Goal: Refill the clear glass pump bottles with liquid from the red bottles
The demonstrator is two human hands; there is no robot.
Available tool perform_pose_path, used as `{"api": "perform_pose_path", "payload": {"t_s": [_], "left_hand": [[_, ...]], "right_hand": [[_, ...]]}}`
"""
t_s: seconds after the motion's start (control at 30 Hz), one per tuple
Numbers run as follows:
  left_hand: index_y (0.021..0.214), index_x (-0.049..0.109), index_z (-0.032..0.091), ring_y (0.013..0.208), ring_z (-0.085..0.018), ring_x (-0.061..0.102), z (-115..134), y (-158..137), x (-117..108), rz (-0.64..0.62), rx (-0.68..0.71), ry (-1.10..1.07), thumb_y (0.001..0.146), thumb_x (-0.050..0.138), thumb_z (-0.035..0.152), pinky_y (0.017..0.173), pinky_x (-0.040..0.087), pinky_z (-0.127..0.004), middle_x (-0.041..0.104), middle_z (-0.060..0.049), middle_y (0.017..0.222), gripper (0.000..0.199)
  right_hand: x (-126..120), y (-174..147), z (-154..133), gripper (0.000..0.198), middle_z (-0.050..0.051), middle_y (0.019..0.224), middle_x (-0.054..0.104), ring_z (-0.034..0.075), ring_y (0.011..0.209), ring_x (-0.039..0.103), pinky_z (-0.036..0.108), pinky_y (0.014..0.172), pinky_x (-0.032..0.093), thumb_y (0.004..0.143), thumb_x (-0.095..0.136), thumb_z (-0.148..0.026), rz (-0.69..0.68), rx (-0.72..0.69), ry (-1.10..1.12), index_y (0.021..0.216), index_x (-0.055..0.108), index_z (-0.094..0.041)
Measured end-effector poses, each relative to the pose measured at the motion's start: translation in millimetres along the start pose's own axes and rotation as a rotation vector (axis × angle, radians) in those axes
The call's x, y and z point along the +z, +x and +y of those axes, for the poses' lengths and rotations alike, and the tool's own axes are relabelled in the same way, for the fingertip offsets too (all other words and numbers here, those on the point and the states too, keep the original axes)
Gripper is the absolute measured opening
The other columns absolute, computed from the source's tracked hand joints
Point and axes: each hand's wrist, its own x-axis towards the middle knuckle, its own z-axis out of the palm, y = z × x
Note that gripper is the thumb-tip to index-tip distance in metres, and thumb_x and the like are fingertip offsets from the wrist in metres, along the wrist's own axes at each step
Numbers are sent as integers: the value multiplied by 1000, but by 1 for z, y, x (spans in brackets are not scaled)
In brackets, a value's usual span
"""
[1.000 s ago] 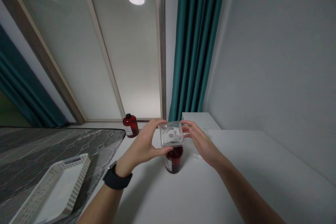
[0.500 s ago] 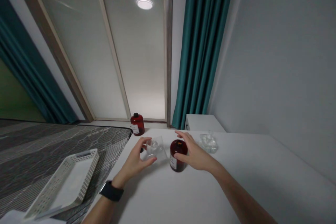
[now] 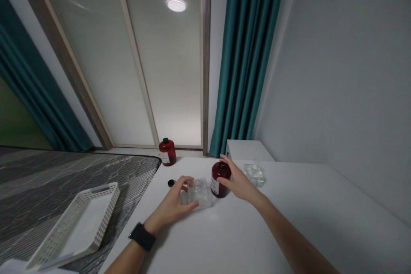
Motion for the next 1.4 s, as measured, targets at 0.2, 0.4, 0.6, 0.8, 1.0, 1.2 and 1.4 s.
{"api": "perform_pose_path", "payload": {"t_s": [0.2, 0.4, 0.6, 0.8, 1.0, 1.2, 1.4], "left_hand": [[121, 50, 22, 107, -24, 58, -7, -2, 17, -96, 42, -53, 71, 73, 14, 93, 50, -40, 59, -7, 117, 56], [124, 49, 21, 107, -24, 57, -15, -3, 28, -161, 78, -84, 71, 77, 19, 93, 49, -38, 58, -8, 120, 59], [126, 49, 21, 109, -25, 57, -17, -4, 34, -175, 98, -83, 71, 80, 24, 94, 48, -38, 58, -8, 120, 64], [144, 36, 20, 118, -28, 53, -34, 1, 8, -59, 182, 30, 97, 46, 38, 99, 45, -44, 53, -14, 130, 51], [121, 59, 12, 106, -33, 56, -66, 8, -34, 163, -76, 653, 88, 55, 39, 97, 43, -49, 61, -15, 105, 42], [97, 67, 17, 95, -31, 60, -82, 5, -34, 146, -99, 659, 83, 58, 30, 86, 46, -44, 66, -11, 94, 21], [103, 63, 19, 89, -22, 61, -55, 10, -19, 196, 1, 516, 85, 55, 24, 79, 49, -34, 66, -6, 94, 20]], "right_hand": [[11, 2, 8, 74, 15, 153, 42, 30, 144, 38, 56, 117, 31, 84, 64, -22, 130, -56, -71, 150, 30, -26], [7, -12, -34, 47, 14, 134, 56, 30, 130, 49, 55, 112, 39, 91, 53, -18, 427, -318, -309, 138, 48, -23], [26, -57, -37, 37, 10, 111, 65, 23, 104, 62, 38, 90, 54, 92, 44, -8, 306, -385, -217, 124, 57, -23], [52, -80, -19, 35, 8, 106, 65, 19, 84, 64, 33, 80, 56, 91, 46, -10, 261, -194, -141, 122, 55, -23], [54, -81, -18, 34, 7, 107, 63, 19, 86, 63, 32, 82, 54, 93, 45, -13, 225, -185, -111, 124, 53, -24], [50, -81, -16, 33, 5, 98, 66, 20, 88, 64, 32, 81, 52, 92, 45, -11, 268, -226, -119, 120, 57, -24], [47, -79, -17, 32, 4, 91, 66, 20, 86, 64, 31, 78, 52, 91, 45, -9, 310, -259, -125, 115, 59, -24]]}}
